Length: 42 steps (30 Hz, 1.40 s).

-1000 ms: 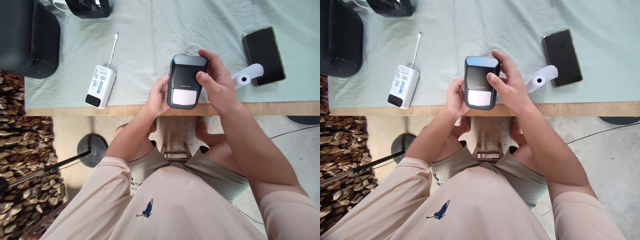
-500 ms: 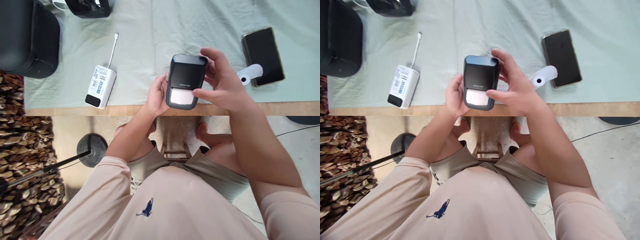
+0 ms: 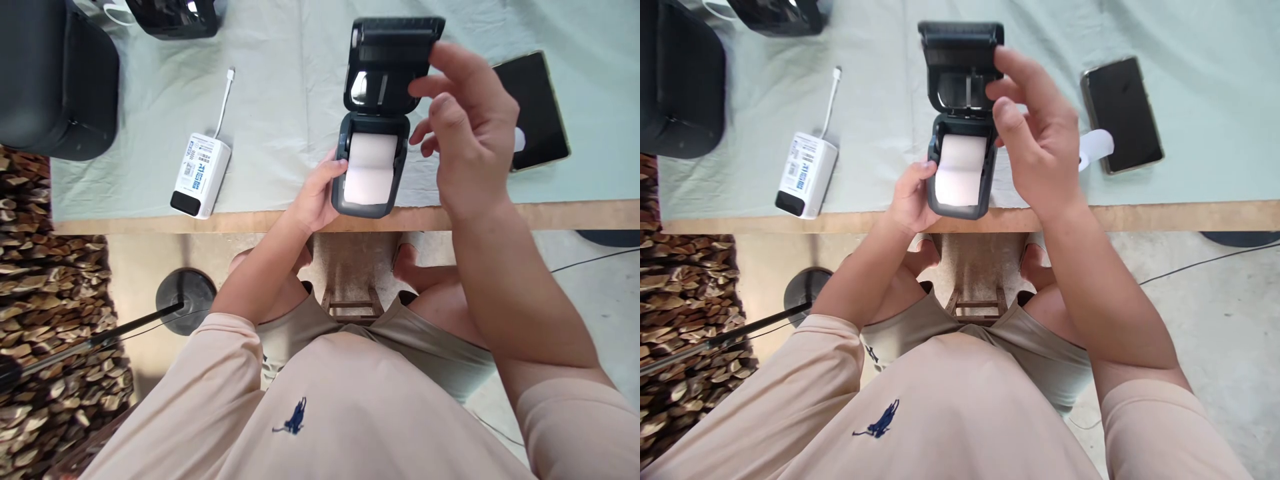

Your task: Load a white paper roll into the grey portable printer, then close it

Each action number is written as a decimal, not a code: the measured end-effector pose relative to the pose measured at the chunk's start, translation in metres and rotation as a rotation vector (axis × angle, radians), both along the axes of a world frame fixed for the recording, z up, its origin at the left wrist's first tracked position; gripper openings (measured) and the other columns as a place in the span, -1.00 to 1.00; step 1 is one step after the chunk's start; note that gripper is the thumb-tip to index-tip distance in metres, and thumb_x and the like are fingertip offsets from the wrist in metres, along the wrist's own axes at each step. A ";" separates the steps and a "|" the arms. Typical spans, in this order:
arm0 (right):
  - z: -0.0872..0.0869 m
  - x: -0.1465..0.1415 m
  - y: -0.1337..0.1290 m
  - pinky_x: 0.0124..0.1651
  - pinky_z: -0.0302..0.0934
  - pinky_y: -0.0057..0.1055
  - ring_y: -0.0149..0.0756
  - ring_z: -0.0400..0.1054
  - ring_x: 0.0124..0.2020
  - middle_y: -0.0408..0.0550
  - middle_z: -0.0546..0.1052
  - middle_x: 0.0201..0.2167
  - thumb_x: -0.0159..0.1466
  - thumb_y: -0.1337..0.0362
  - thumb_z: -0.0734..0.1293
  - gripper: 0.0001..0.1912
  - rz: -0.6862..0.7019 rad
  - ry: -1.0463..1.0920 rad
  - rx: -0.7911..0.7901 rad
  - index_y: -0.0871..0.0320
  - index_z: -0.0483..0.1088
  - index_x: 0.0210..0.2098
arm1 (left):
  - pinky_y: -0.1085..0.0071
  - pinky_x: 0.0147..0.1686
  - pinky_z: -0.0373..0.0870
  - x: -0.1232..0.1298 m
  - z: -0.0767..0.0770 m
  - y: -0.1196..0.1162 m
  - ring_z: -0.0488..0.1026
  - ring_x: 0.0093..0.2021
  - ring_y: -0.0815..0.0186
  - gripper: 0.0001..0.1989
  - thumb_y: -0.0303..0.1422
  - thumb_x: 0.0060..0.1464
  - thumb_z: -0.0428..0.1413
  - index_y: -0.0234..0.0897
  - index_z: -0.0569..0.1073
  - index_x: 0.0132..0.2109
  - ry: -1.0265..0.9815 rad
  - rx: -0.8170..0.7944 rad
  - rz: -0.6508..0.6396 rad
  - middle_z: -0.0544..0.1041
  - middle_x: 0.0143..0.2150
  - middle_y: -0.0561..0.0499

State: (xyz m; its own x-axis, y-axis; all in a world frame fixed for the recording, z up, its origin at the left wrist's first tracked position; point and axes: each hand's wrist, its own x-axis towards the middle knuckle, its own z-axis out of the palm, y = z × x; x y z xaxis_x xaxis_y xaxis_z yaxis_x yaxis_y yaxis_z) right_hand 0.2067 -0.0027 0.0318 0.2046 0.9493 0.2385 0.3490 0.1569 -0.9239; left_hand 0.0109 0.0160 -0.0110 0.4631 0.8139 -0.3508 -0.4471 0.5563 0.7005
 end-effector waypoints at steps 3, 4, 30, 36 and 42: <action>0.002 0.000 -0.004 -0.14 0.52 0.01 -0.02 0.57 -0.15 -0.08 0.68 -0.08 0.35 -0.38 0.41 -0.54 -0.007 -0.027 -0.020 -0.18 0.52 -0.11 | 0.19 0.17 0.71 -0.001 -0.003 0.000 0.76 0.08 0.09 -0.84 -0.28 0.37 0.17 -0.17 0.62 -0.01 0.003 0.054 -0.028 0.72 -0.11 -0.02; 0.003 0.001 -0.004 -0.10 0.52 0.04 0.02 0.57 -0.13 -0.05 0.67 -0.13 0.37 -0.37 0.42 -0.55 0.013 -0.062 -0.030 -0.15 0.50 -0.19 | 0.17 0.17 0.72 -0.002 -0.004 0.000 0.76 0.10 0.07 -0.85 -0.27 0.35 0.20 -0.15 0.61 -0.02 0.009 0.063 -0.032 0.71 -0.14 -0.01; 0.029 0.019 -0.008 -0.44 0.21 -0.22 -0.33 0.25 -0.49 -0.14 0.67 -0.19 0.14 0.22 0.52 -0.67 0.122 -0.141 -0.029 -0.10 0.55 -0.09 | 0.12 0.22 0.75 -0.001 0.000 -0.001 0.78 0.17 0.02 -0.87 -0.31 0.31 0.22 -0.14 0.60 -0.03 0.042 0.014 -0.007 0.73 -0.13 -0.02; 0.006 0.054 0.017 -0.65 -0.23 -0.30 -0.40 0.06 -0.58 -0.13 0.37 -0.32 0.05 0.02 0.49 -0.59 -0.024 0.455 -0.034 -0.12 0.48 -0.11 | 0.13 0.26 0.76 -0.001 -0.001 0.002 0.74 0.31 0.00 -0.87 -0.28 0.37 0.16 -0.15 0.58 -0.14 -0.018 0.022 -0.012 0.79 -0.09 -0.05; 0.000 0.051 0.012 -0.60 0.03 -0.32 -0.38 0.23 -0.52 -0.16 0.40 -0.27 0.16 0.11 0.49 -0.62 -0.106 0.259 0.178 -0.18 0.41 -0.04 | 0.21 0.11 0.80 -0.002 -0.005 0.003 0.77 0.26 0.00 -0.83 -0.24 0.36 0.17 -0.15 0.63 -0.04 -0.030 0.091 -0.050 0.80 -0.09 -0.06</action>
State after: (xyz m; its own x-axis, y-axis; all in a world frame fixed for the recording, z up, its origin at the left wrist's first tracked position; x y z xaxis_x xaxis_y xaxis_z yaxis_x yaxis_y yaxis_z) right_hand 0.2581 0.0091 0.0320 0.3756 0.8675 0.3261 0.1295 0.2992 -0.9454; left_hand 0.0087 0.0189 -0.0162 0.5135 0.8172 -0.2619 -0.4418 0.5134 0.7357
